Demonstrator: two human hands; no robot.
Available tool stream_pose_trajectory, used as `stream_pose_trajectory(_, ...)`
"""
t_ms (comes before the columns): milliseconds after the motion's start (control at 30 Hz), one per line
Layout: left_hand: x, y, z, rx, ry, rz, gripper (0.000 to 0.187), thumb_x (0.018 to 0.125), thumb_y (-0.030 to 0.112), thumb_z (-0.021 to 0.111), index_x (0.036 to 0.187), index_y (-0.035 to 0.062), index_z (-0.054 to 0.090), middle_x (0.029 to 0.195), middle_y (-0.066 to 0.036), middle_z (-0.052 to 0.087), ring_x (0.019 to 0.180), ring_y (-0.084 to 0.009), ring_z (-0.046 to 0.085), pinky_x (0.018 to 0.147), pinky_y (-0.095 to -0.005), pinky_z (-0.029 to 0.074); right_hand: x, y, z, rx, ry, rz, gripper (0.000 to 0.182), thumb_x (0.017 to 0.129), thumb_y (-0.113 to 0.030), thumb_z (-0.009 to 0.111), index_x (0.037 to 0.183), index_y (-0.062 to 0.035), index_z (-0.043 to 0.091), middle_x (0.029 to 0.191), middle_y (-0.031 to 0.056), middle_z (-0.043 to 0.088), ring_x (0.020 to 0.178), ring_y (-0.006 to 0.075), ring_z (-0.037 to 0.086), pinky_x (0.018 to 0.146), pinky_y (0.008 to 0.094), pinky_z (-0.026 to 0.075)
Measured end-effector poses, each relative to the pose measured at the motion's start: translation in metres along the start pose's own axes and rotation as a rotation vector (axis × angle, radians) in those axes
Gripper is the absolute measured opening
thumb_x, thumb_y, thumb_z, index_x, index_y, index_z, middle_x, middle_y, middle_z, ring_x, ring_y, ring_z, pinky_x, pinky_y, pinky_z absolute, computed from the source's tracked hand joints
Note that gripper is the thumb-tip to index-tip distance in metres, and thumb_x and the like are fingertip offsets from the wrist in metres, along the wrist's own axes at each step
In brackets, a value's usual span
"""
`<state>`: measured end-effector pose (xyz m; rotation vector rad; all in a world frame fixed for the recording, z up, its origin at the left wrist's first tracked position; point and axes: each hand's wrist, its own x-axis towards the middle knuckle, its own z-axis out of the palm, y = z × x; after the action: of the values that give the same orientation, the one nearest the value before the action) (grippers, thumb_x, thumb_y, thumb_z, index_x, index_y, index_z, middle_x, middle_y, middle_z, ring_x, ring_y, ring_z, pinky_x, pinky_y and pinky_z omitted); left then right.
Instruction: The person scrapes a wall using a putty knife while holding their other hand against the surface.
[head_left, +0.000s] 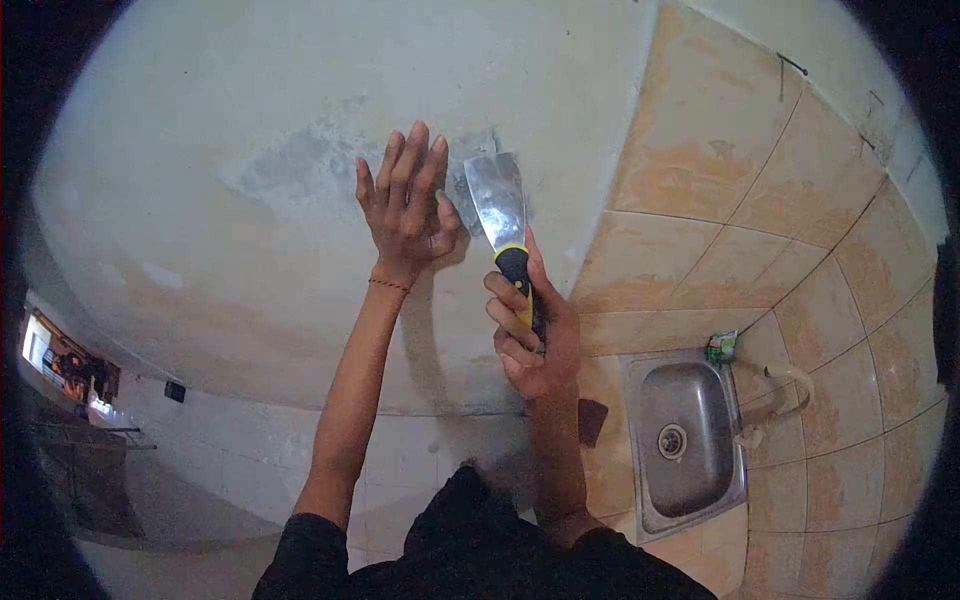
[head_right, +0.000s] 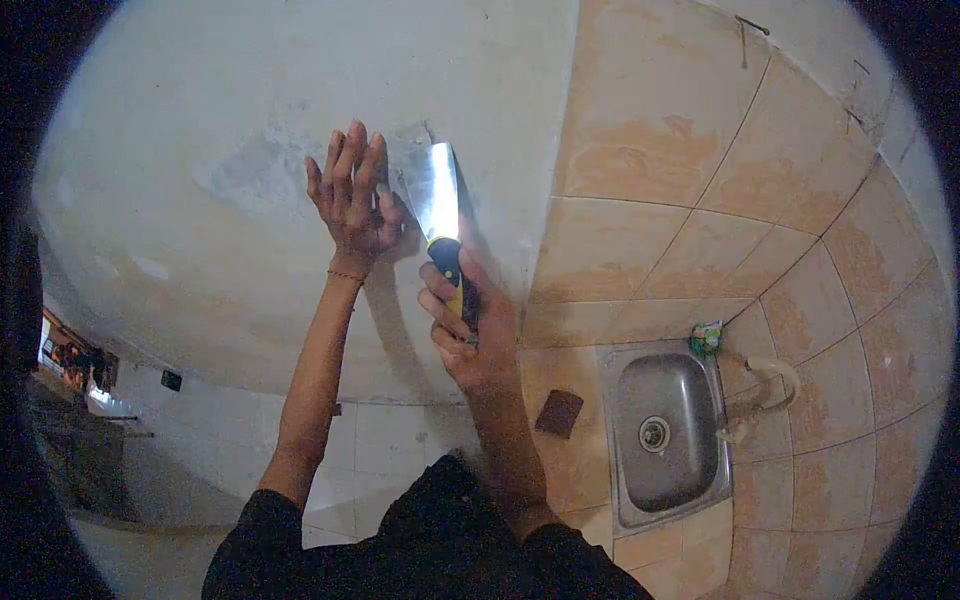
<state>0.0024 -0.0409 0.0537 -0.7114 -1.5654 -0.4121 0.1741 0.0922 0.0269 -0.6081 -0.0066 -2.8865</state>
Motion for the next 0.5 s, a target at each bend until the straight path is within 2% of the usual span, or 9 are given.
stream_pose_trajectory(233,0.0,0.002,0.0,0.003,-0.011,-0.019,0.056,0.091,0.031,0.04,0.142,0.0175,0.056,0.15,-0.004,0.051,0.144,-0.0218,0.039,0.125,-0.0486,0.008,-0.002,-0.002,0.002,0.076,0.026,0.017,0.046,0.109,-0.025,0.039,0.154,-0.0258,0.032,0.086,0.006,0.037,0.055,0.0094,0.04,0.031,0.0166,0.033)
stream_pose_trajectory(333,-0.001,0.001,-0.001,0.015,-0.02,-0.02,0.055,0.091,0.032,0.039,0.141,0.0177,0.057,0.149,-0.004,0.052,0.144,-0.022,0.039,0.125,-0.0487,0.008,0.002,0.002,0.008,0.011,0.054,-0.019,0.043,0.109,-0.025,0.04,0.152,-0.0247,0.035,0.085,0.0055,0.038,0.054,0.0087,0.039,0.031,0.0161,0.033)
stream_pose_trajectory(433,-0.002,0.001,0.0,0.02,-0.018,-0.02,0.055,0.091,0.032,0.039,0.14,0.0173,0.058,0.148,-0.005,0.052,0.144,-0.0224,0.039,0.125,-0.0488,0.008,-0.005,0.006,0.0,0.132,0.044,-0.009,0.042,0.111,-0.023,0.033,0.153,-0.022,0.036,0.084,0.0065,0.036,0.052,0.0103,0.037,0.031,0.0185,0.031)
stream_pose_trajectory(500,-0.002,0.0,0.003,0.012,0.008,-0.022,0.055,0.09,0.032,0.041,0.14,0.0172,0.058,0.148,-0.005,0.053,0.143,-0.0226,0.04,0.125,-0.0491,0.008,-0.001,0.005,0.0,0.055,0.072,-0.009,0.041,0.109,-0.024,0.039,0.15,-0.023,0.038,0.084,0.0054,0.038,0.051,0.0084,0.037,0.031,0.0159,0.032)
